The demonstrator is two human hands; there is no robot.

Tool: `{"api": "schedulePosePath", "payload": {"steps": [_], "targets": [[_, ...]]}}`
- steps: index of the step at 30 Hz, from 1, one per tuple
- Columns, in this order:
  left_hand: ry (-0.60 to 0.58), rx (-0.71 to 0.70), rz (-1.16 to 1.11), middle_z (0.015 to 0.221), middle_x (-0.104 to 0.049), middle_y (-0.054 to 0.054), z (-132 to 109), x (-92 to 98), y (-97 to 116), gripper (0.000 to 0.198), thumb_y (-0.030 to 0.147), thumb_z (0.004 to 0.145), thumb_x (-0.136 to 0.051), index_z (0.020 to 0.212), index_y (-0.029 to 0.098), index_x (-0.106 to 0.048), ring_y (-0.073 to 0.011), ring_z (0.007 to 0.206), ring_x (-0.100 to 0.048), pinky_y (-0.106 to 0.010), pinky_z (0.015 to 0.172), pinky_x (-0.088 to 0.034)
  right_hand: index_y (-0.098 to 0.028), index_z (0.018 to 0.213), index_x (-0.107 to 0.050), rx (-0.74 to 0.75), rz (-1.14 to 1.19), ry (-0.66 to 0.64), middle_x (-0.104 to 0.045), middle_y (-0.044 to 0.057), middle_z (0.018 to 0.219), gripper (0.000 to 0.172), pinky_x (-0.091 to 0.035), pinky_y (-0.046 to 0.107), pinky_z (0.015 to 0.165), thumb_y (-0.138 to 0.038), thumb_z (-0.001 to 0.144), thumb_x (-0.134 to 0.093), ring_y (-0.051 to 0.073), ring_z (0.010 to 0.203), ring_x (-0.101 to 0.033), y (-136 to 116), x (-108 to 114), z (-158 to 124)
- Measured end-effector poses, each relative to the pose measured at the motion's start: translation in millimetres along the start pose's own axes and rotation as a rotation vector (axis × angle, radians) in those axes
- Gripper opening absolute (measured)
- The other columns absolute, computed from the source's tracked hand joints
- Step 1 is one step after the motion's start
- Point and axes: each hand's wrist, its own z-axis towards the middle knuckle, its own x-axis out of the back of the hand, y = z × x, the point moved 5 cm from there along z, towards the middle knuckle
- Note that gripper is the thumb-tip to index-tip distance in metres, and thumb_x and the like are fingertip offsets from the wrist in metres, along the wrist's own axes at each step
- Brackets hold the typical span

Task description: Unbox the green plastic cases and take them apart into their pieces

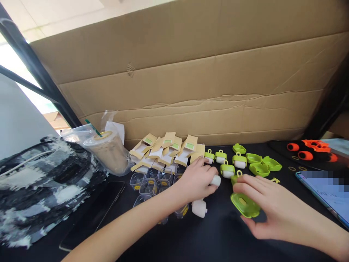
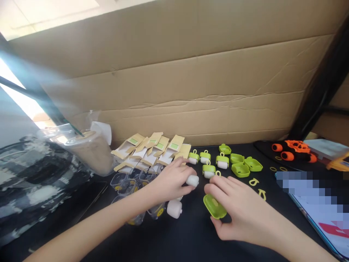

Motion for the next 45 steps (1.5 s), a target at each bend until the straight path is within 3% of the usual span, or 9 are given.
{"api": "schedulePosePath", "payload": {"steps": [6, 10, 13, 16, 23, 29, 33, 39, 45], "targets": [[0.052, 0.013, -0.027, 0.141, -0.040, -0.023, -9.3, -7.1, -6.0, 0.040, 0.021, 0.073, -0.066, 0.110, 0.010, -0.059, -0.0389, 0.135, -0.027, -0.055, 0.109, -0.023, -0.022, 0.110, -0.049, -0.102, 0.150, 0.120, -0.059, 0.009, 0.107, 0.041, -0.054, 0.032, 0.074, -0.022, 0.071, -0.062, 0.023, 0.090, -0.064, -0.8, 11.5, -0.9], [0.245, 0.162, -0.388, 0.114, -0.059, -0.012, -25.2, 8.7, 3.7, 0.023, 0.024, 0.086, -0.051, 0.107, 0.018, -0.059, -0.0277, 0.114, -0.048, -0.045, 0.099, -0.037, -0.025, 0.114, -0.044, -0.190, 0.356, 0.206, -0.055, 0.008, 0.111, 0.040, -0.052, 0.030, 0.084, -0.020, 0.079, -0.062, 0.021, 0.103, -0.060, -3.4, 5.8, -1.0], [0.202, 0.346, -0.900, 0.086, -0.061, -0.005, -37.1, 1.4, 10.4, 0.022, 0.033, 0.090, -0.046, 0.090, 0.017, -0.062, -0.0171, 0.077, -0.060, -0.029, 0.071, -0.047, -0.026, 0.116, -0.043, -0.218, 0.531, 0.280, -0.053, 0.007, 0.112, 0.041, -0.051, 0.027, 0.089, -0.020, 0.081, -0.063, 0.019, 0.110, -0.055, -9.5, 1.3, -2.5], [0.178, 0.458, -1.309, 0.078, -0.061, -0.001, -46.8, -8.3, 15.4, 0.028, 0.042, 0.082, -0.061, 0.090, 0.015, -0.062, -0.0115, 0.064, -0.059, -0.023, 0.063, -0.046, -0.027, 0.118, -0.040, -0.237, 0.630, 0.328, -0.054, 0.006, 0.112, 0.047, -0.050, 0.025, 0.091, -0.022, 0.080, -0.066, 0.017, 0.111, -0.055, -15.4, -2.0, -4.5], [0.190, 0.503, -1.600, 0.066, -0.066, 0.001, -59.2, -16.1, 15.6, 0.029, 0.035, 0.070, -0.078, 0.077, 0.012, -0.061, -0.0077, 0.063, -0.062, -0.018, 0.064, -0.047, -0.030, 0.100, -0.055, -0.264, 0.613, 0.246, -0.060, 0.004, 0.114, 0.026, -0.052, 0.022, 0.086, -0.028, 0.079, -0.070, 0.017, 0.104, -0.062, -17.3, -4.8, -3.8], [0.287, 0.424, -1.693, 0.069, -0.068, 0.003, -61.9, -19.2, 16.3, 0.025, 0.027, 0.073, -0.077, 0.088, 0.016, -0.060, -0.0066, 0.063, -0.063, -0.017, 0.063, -0.048, -0.032, 0.121, -0.054, -0.260, 0.650, 0.241, -0.062, 0.005, 0.120, 0.036, -0.049, 0.024, 0.092, -0.028, 0.086, -0.060, 0.018, 0.113, -0.059, -17.0, -7.1, -7.9], [0.246, 0.437, -1.681, 0.072, -0.068, 0.002, -64.0, -20.6, 18.1, 0.021, 0.024, 0.071, -0.078, 0.079, 0.015, -0.061, -0.0070, 0.067, -0.063, -0.019, 0.069, -0.050, -0.033, 0.108, -0.064, -0.321, 0.694, 0.265, -0.068, 0.002, 0.107, 0.026, -0.052, 0.020, 0.085, -0.018, 0.088, -0.054, 0.015, 0.099, -0.065, -12.3, -6.5, -6.7], [0.279, 0.425, -1.403, 0.077, -0.066, 0.000, -66.5, -23.0, 12.1, 0.013, 0.021, 0.075, -0.072, 0.081, 0.015, -0.061, -0.0093, 0.072, -0.061, -0.020, 0.070, -0.047, -0.029, 0.088, -0.073, -0.478, 0.844, 0.185, -0.069, 0.004, 0.096, 0.010, -0.056, 0.024, 0.072, -0.028, 0.081, -0.066, 0.019, 0.085, -0.068, -5.0, -13.4, -3.7], [0.352, 0.312, -1.109, 0.081, -0.063, -0.003, -69.8, -23.8, 12.9, 0.006, 0.017, 0.078, -0.064, 0.074, 0.016, -0.059, -0.0128, 0.074, -0.059, -0.025, 0.071, -0.046, -0.028, 0.081, -0.076, -0.602, 0.939, 0.025, -0.066, 0.006, 0.100, 0.014, -0.052, 0.028, 0.078, -0.037, 0.080, -0.066, 0.022, 0.091, -0.064, -8.5, -27.1, -7.0]]}}
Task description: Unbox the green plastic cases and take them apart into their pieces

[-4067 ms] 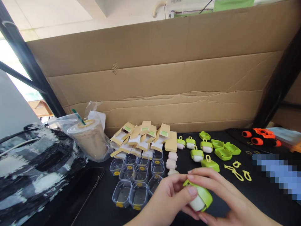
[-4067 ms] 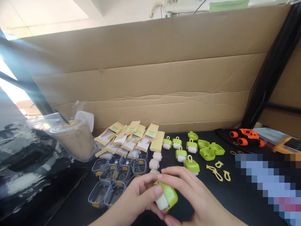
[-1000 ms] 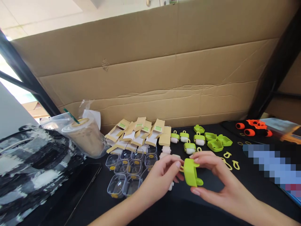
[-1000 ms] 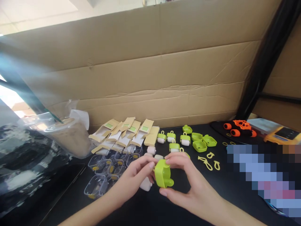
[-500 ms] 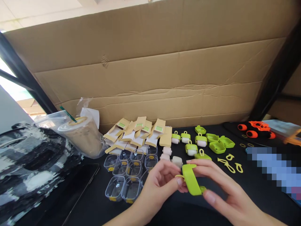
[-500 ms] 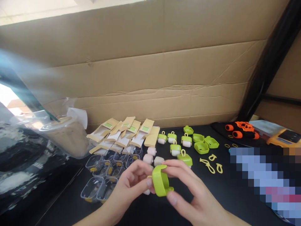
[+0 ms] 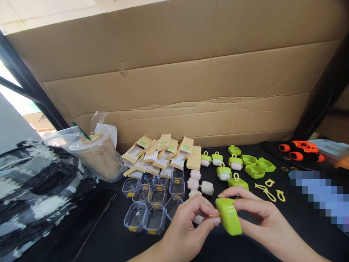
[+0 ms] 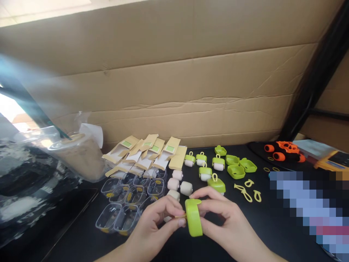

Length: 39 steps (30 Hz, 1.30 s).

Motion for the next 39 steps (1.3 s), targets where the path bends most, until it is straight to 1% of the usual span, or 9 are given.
{"api": "schedulePosePath", "payload": {"steps": [10, 13, 17, 23, 28, 31, 34, 37, 39], "targets": [[0.003, -0.087, 0.143, 0.078, -0.058, -0.002, -0.6, -0.2, 7.4, 0.013, 0.015, 0.076, -0.066, 0.066, 0.016, -0.058, -0.0130, 0.074, -0.056, -0.024, 0.072, -0.045, -0.026, 0.078, -0.077, -0.131, 0.268, -0.083, -0.060, 0.005, 0.098, 0.018, -0.048, 0.024, 0.062, -0.041, 0.078, -0.068, 0.014, 0.072, -0.057, 13.3, -16.0, 1.9], [-0.005, -0.104, 0.165, 0.083, -0.060, -0.003, -2.3, -0.2, 11.1, 0.008, 0.014, 0.075, -0.064, 0.081, 0.017, -0.060, -0.0150, 0.078, -0.058, -0.027, 0.075, -0.046, -0.024, 0.075, -0.075, -0.137, 0.321, -0.073, -0.059, 0.004, 0.096, 0.018, -0.048, 0.024, 0.061, -0.041, 0.077, -0.070, 0.012, 0.067, -0.055, 11.8, -15.2, -0.3], [-0.093, 0.010, 0.082, 0.103, -0.061, -0.008, -3.2, -6.8, 12.4, 0.057, 0.018, 0.062, -0.073, 0.114, 0.018, -0.051, -0.0212, 0.091, -0.060, -0.033, 0.082, -0.047, -0.023, 0.075, -0.072, -0.074, 0.303, -0.058, -0.059, 0.006, 0.100, 0.019, -0.051, 0.029, 0.077, -0.040, 0.080, -0.068, 0.018, 0.085, -0.062, 1.0, -11.3, -2.6], [-0.175, 0.131, -0.045, 0.103, -0.065, -0.012, -5.1, -16.2, 11.2, 0.046, 0.016, 0.062, -0.066, 0.103, 0.018, -0.045, -0.0243, 0.095, -0.062, -0.038, 0.087, -0.047, -0.023, 0.072, -0.069, 0.051, -0.013, 0.035, -0.058, 0.007, 0.097, 0.010, -0.051, 0.033, 0.081, -0.031, 0.078, -0.067, 0.023, 0.094, -0.059, -10.4, -8.3, -4.8], [-0.185, 0.089, -0.019, 0.095, -0.059, -0.008, -7.8, -15.8, 13.5, 0.047, 0.013, 0.058, -0.062, 0.099, 0.019, -0.039, -0.0189, 0.087, -0.060, -0.032, 0.079, -0.048, -0.021, 0.070, -0.057, 0.086, 0.251, 0.092, -0.055, 0.005, 0.096, 0.012, -0.052, 0.033, 0.077, -0.025, 0.076, -0.067, 0.018, 0.081, -0.060, -9.3, -1.6, -4.5], [-0.137, 0.068, -0.001, 0.091, -0.054, -0.003, -7.7, -13.8, 14.6, 0.047, 0.009, 0.058, -0.056, 0.098, 0.021, -0.035, -0.0139, 0.079, -0.057, -0.027, 0.073, -0.047, -0.021, 0.071, -0.051, -0.015, 0.556, 0.029, -0.055, 0.005, 0.102, 0.016, -0.054, 0.030, 0.063, -0.027, 0.079, -0.064, 0.017, 0.080, -0.062, -6.2, 3.3, -0.8], [-0.173, 0.061, -0.012, 0.087, -0.053, -0.001, -6.9, -14.9, 13.9, 0.048, 0.009, 0.061, -0.058, 0.101, 0.022, -0.034, -0.0125, 0.077, -0.057, -0.026, 0.074, -0.047, -0.021, 0.071, -0.047, -0.204, 0.745, -0.066, -0.058, 0.000, 0.085, 0.010, -0.045, 0.020, 0.047, -0.019, 0.078, -0.054, 0.010, 0.059, -0.055, -3.4, -0.2, 0.2], [-0.195, 0.038, -0.002, 0.091, -0.057, -0.003, -6.0, -13.9, 11.8, 0.047, 0.012, 0.065, -0.063, 0.104, 0.021, -0.037, -0.0152, 0.084, -0.060, -0.029, 0.081, -0.048, -0.020, 0.073, -0.054, -0.314, 0.713, -0.121, -0.049, -0.004, 0.066, 0.006, -0.038, 0.017, 0.049, -0.017, 0.074, -0.049, 0.007, 0.052, -0.042, -3.4, -5.9, -2.3], [-0.211, 0.040, -0.008, 0.097, -0.062, -0.006, -5.9, -13.5, 6.7, 0.048, 0.012, 0.067, -0.064, 0.107, 0.021, -0.039, -0.0185, 0.092, -0.062, -0.031, 0.085, -0.048, -0.021, 0.091, -0.060, -0.288, 0.565, -0.174, -0.051, -0.003, 0.072, 0.017, -0.042, 0.021, 0.059, -0.025, 0.075, -0.055, 0.011, 0.063, -0.049, -6.0, -8.4, -3.8]]}}
